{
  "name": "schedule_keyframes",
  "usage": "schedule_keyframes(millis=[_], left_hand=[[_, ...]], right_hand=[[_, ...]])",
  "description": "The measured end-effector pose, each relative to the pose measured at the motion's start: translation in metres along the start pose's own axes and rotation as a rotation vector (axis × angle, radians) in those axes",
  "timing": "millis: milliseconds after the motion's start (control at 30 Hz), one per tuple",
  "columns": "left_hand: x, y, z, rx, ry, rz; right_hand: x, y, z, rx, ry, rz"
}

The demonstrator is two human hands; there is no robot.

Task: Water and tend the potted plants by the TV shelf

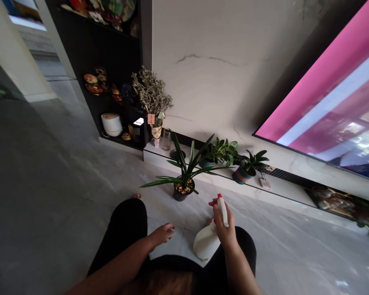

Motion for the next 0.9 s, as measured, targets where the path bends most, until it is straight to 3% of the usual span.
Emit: schedule_keyframes(millis=[900], left_hand=[[0.002,0.003,-0.002,-0.012,0.021,-0.007]], right_hand=[[-0.014,0.001,-0.008,-0.042,0.022,0.043]])
Point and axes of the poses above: each hand's wrist, its own y-axis away from the middle knuckle, its own z-axis out of the back of the hand, x = y × z, the point moved 4 cm from there along -y, towards the middle knuckle, and after that the axes turned 8 degrees about -z, right-handed, at the moved point
